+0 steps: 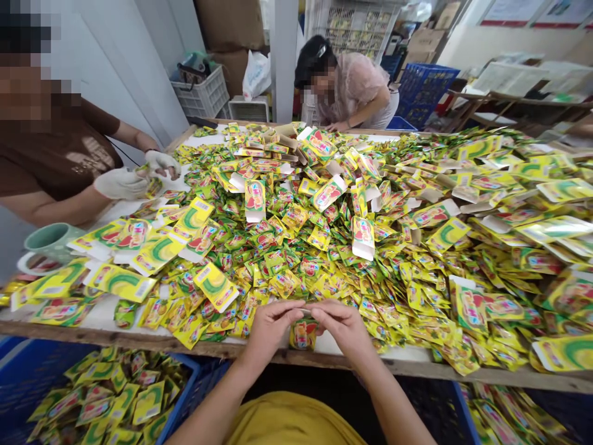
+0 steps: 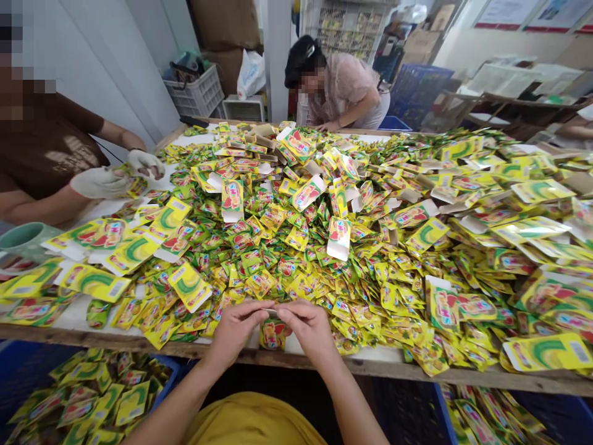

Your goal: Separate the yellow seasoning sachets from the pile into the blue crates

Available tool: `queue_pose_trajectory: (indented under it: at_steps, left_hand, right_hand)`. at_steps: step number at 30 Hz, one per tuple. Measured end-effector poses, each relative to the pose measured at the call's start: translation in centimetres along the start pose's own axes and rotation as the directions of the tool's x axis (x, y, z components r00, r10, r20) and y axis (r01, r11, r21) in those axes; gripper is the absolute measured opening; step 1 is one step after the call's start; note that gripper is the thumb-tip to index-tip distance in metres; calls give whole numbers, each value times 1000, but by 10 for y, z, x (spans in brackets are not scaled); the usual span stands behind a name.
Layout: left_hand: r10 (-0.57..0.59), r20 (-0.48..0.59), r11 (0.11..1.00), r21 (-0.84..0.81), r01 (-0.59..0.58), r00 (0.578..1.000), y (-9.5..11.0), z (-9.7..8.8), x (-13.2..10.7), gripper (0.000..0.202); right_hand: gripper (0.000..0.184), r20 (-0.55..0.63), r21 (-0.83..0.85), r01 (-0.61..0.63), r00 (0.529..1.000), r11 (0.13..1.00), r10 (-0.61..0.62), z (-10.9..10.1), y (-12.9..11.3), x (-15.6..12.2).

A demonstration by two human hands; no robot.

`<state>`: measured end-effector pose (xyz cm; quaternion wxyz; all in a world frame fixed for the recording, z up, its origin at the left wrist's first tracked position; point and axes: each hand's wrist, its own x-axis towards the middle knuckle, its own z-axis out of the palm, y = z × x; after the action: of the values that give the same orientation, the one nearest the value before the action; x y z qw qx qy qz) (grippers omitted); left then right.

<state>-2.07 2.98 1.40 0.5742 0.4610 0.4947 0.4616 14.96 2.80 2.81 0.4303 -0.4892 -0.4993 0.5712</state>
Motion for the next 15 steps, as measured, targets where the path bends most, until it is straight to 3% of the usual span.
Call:
queue_pose_trajectory:
  at_steps: [4,7,11,15]
  left_hand:
    - [72,2,995,71,-72,997,0,3,-1,21]
    - [213,40,963,164,-216,976,-1,2,-2,15]
    - [475,151,843,205,-497,867,-5,-5,-5,13]
    - [571,261,750,219,-624,778,-12,-15,-12,31]
  right_hand:
    - [16,-77,70,-65,995,995,70,0,5,0]
    - [12,-87,-6,14,996,1000,-14,1,7,-3]
    - [11,-58,-213,219,970,952,-236,1,8,-15]
    - [22,47,-413,376,919,830,-392,-6,6,-32]
